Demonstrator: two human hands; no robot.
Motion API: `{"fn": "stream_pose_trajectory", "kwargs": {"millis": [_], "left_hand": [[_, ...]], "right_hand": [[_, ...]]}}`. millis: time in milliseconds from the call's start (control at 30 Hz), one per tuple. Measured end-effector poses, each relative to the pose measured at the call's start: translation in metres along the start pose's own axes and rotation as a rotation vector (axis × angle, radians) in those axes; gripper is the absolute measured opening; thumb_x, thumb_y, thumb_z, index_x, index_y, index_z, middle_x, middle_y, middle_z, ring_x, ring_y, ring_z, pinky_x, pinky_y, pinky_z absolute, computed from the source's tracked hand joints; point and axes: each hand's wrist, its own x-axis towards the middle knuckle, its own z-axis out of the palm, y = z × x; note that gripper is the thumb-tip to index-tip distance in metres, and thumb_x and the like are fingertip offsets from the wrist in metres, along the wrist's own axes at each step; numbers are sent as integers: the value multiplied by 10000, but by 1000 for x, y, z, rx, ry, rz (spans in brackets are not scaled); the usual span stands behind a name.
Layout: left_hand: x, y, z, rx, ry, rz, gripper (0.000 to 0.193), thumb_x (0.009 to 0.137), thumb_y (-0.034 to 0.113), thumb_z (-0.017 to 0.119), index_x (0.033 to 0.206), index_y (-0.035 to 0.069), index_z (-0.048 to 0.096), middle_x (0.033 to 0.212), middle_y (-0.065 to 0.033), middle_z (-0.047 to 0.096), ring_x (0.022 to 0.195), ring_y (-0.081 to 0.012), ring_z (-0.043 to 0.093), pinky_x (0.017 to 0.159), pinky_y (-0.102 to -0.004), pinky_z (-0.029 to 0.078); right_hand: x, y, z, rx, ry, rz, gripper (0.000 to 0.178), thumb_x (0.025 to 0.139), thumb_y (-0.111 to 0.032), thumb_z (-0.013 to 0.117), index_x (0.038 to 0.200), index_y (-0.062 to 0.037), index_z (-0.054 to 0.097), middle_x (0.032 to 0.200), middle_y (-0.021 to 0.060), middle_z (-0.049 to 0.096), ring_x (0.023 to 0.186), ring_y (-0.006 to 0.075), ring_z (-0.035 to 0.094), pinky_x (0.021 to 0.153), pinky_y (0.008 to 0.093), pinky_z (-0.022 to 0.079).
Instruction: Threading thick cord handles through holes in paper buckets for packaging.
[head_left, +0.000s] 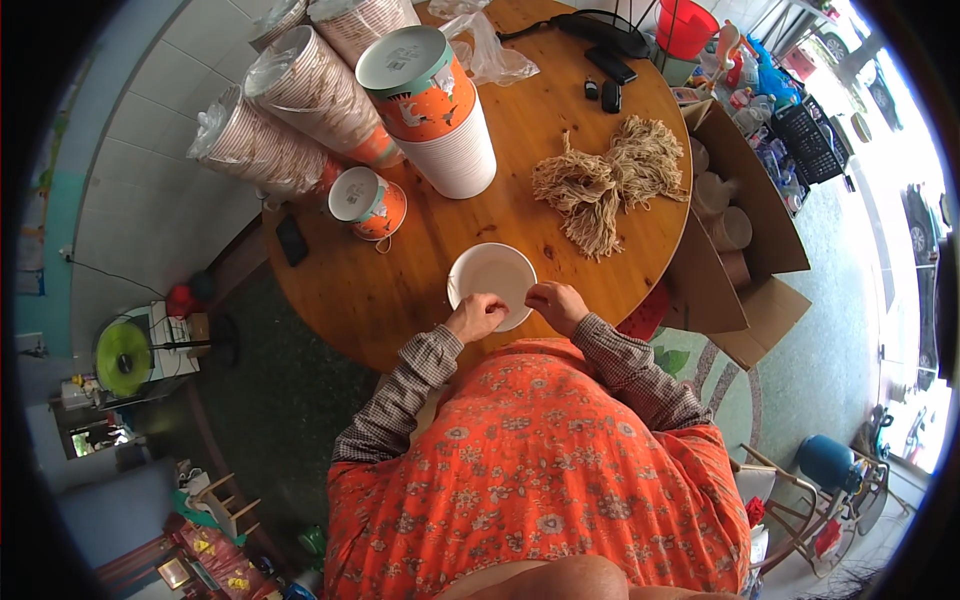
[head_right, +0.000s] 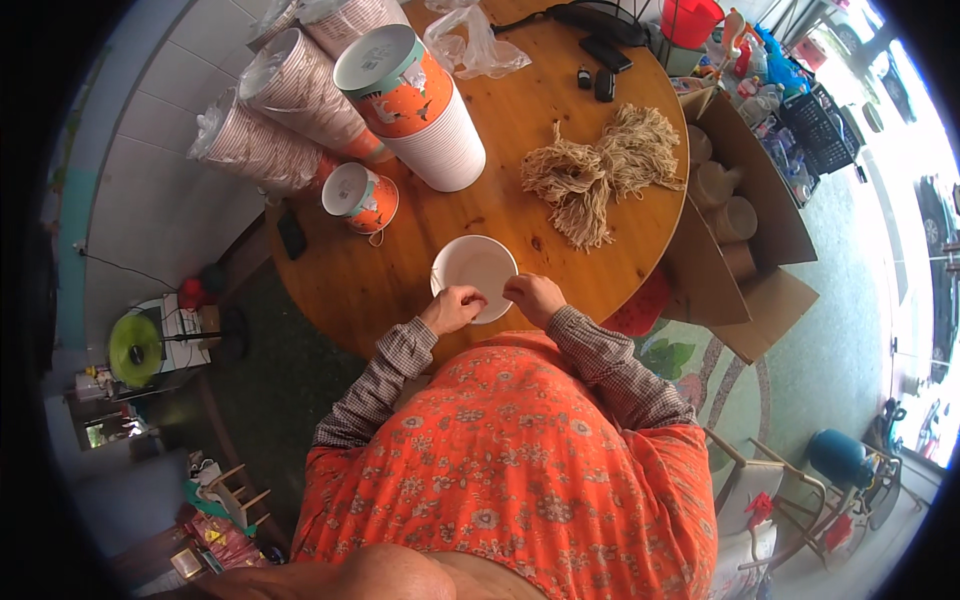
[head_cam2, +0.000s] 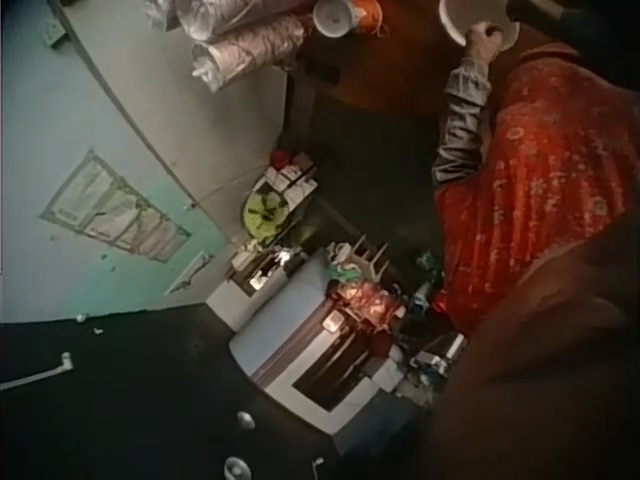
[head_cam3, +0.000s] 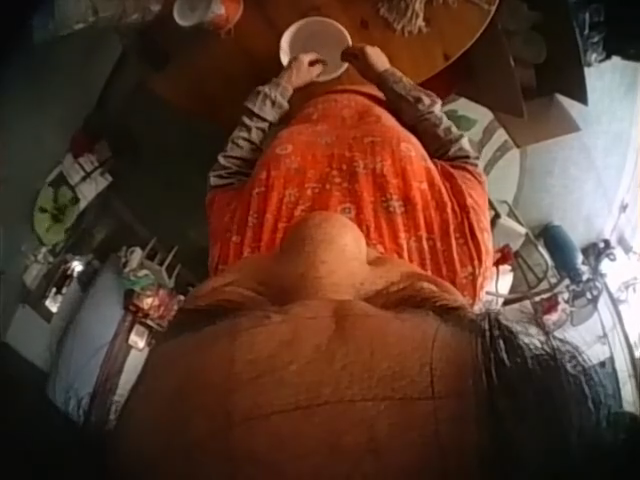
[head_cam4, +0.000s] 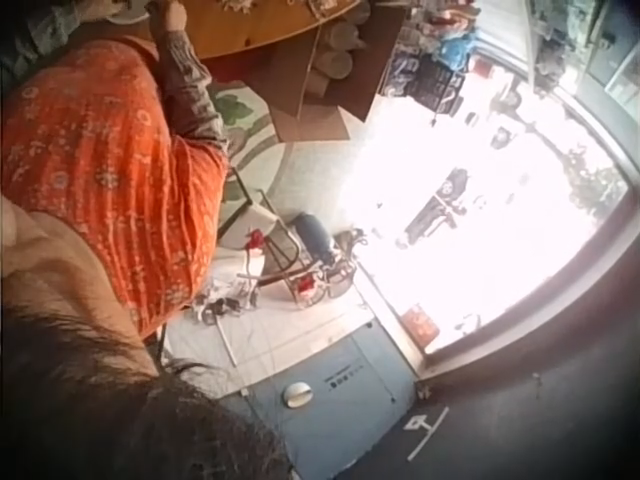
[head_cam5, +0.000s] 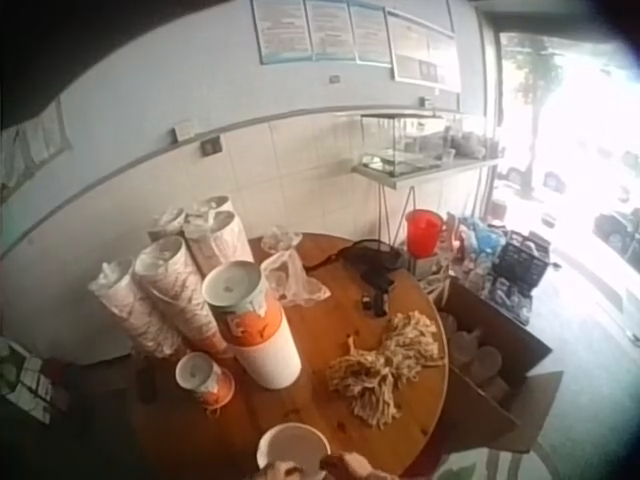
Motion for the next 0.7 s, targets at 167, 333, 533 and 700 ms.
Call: {"fn": "stream_pose_trajectory", "kwargs": {"millis": [167, 333, 533, 700], "left_hand": [[-11, -13, 1, 31, -152, -149, 216, 789, 188, 634, 897, 7, 677, 805, -147, 678, 758, -217, 660, 683, -320, 502], [-12, 10, 0, 83, -109, -108, 233, 782, 214, 646, 900, 15, 672, 809, -160, 671, 754, -238, 659, 693, -339, 500], [-7, -5, 20, 63, 425, 117, 192, 787, 165, 666, 859, 3, 593, 786, -101, 614, 676, -196, 597, 620, -293, 479], [-3, -80, 22, -349, 847, -71, 580, 834, 259, 677, 1288, 61, 375, 1139, -77, 485, 812, -117, 526, 688, -246, 448]], "right_hand": [[22, 1, -3, -339, -121, -285, 100, 830, -190, 550, 851, -95, 574, 823, 70, 618, 799, 250, 617, 640, 384, 479], [23, 26, -5, -322, -212, -245, 104, 855, -172, 519, 883, -72, 531, 808, 100, 622, 774, 288, 622, 633, 400, 481], [13, 32, 4, -204, -119, -71, 140, 874, -175, 523, 905, -40, 543, 739, 134, 641, 686, 287, 648, 611, 388, 513], [2, 10, 17, 356, -40, 303, 151, 887, -123, 549, 885, 27, 568, 746, 119, 654, 681, 175, 675, 583, 288, 552]]}}
